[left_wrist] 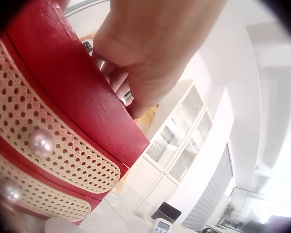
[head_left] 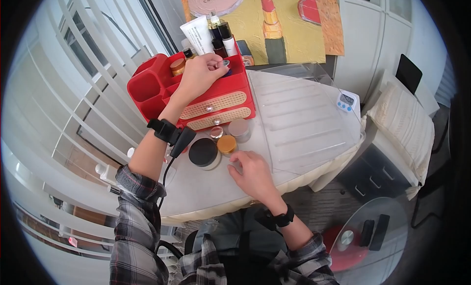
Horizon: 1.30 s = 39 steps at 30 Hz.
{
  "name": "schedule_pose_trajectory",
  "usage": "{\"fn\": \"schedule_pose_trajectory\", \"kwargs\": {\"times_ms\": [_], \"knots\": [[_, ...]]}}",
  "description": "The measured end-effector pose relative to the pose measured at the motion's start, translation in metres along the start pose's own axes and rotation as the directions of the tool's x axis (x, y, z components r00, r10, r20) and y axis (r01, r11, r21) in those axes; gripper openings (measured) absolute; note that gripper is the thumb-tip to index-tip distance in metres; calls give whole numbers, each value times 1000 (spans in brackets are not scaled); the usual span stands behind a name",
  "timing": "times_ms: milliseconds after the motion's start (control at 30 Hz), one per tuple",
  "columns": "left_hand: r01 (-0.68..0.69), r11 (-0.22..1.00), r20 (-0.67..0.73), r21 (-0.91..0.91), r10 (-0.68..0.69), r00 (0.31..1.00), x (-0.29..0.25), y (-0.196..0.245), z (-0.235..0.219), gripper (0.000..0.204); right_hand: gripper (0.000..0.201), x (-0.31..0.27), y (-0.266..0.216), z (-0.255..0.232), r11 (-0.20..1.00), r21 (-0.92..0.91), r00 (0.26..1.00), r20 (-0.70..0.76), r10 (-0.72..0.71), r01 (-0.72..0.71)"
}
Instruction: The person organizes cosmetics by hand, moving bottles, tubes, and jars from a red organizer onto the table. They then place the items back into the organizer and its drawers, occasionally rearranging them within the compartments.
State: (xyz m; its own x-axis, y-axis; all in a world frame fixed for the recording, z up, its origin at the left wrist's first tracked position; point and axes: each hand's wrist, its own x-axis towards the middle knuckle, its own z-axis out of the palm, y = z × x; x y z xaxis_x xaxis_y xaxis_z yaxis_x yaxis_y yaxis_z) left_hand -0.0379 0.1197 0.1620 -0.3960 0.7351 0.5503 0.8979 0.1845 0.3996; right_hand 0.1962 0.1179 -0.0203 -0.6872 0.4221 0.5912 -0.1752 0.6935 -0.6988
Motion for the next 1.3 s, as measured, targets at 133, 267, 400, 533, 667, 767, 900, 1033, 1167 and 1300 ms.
{"fn": "schedule_pose_trajectory", "kwargs": {"times_ms": [133,267,400,533,667,767,900,1033,1167,1300], "knots": [[20,997,35,-70,-18,999,10,-5,13,41,16,0,0,0,1000,18,1000,-7,8,-8],[39,999,50,22,-40,998,15,-1,15,45,16,0,0,0,1000,26,1000,3,16,-16],[51,999,85,21,-52,995,21,-1,18,43,16,0,0,0,1000,21,1000,7,19,-19],[66,998,102,13,-67,993,23,0,20,43,15,0,-1,0,1000,23,1000,3,21,-21],[62,998,122,-7,-61,991,25,-4,22,36,15,0,-3,-1,999,23,1000,12,28,-28],[38,998,187,56,-48,981,30,-8,22,33,16,1,-4,-2,999,18,999,19,44,-44],[3,998,167,69,-14,986,29,-8,23,32,16,0,-4,-1,999,13,999,12,47,-48],[22,997,64,79,-27,998,23,-3,19,31,15,1,-8,-3,994,-3,993,45,110,-110],[-50,995,-204,81,66,977,11,16,1,33,15,1,-7,0,994,9,993,43,109,-109],[-109,994,-194,28,112,974,-51,66,-33,30,15,1,-6,2,993,11,993,18,114,-114]]}}
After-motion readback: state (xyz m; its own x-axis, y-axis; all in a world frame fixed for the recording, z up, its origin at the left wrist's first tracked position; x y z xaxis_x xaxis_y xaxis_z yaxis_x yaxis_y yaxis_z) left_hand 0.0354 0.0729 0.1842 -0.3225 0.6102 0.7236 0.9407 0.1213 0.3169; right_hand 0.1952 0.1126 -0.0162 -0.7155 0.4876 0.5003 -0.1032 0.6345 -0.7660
